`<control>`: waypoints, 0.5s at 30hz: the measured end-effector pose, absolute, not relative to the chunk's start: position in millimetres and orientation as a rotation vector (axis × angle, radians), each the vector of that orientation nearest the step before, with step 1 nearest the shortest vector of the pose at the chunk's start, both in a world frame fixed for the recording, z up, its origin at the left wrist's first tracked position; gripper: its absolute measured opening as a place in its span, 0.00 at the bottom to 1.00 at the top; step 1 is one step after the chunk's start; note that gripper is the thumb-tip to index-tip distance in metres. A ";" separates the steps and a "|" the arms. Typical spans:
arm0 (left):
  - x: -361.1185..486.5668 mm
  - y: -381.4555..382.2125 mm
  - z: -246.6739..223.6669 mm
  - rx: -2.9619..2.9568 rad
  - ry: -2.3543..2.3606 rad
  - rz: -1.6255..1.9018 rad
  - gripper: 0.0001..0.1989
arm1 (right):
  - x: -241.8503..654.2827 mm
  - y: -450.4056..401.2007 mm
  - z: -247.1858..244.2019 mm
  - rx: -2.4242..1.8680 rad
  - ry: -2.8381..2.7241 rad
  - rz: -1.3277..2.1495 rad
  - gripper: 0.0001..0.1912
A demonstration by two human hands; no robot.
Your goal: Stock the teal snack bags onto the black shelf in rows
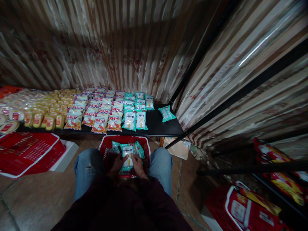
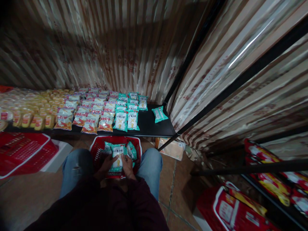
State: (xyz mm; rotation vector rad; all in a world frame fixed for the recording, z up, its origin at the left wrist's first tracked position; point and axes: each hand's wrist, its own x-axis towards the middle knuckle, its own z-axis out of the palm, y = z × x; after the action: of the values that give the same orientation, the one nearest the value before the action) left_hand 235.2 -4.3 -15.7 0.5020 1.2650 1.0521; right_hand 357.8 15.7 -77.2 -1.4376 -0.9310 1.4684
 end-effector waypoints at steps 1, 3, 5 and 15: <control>236.1 -4.5 -14.6 0.490 1.270 1.065 0.33 | 358.4 15.6 -76.4 -1.455 -0.967 1.435 0.31; 237.6 -5.4 -13.8 0.447 1.243 1.101 0.35 | 359.9 14.8 -73.1 -1.497 -1.037 1.365 0.33; 238.0 -6.4 -14.9 0.426 1.236 1.130 0.37 | 361.5 13.6 -68.6 -1.538 -1.098 1.324 0.34; 235.2 -4.5 -16.5 0.663 1.322 1.017 0.31 | 365.3 15.9 -51.0 -1.599 -1.115 1.288 0.40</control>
State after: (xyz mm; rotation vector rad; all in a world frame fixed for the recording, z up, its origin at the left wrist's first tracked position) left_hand 235.2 -4.5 -16.5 0.6626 1.3221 1.0171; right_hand 365.3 15.9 -51.0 -1.5994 -1.1149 1.2885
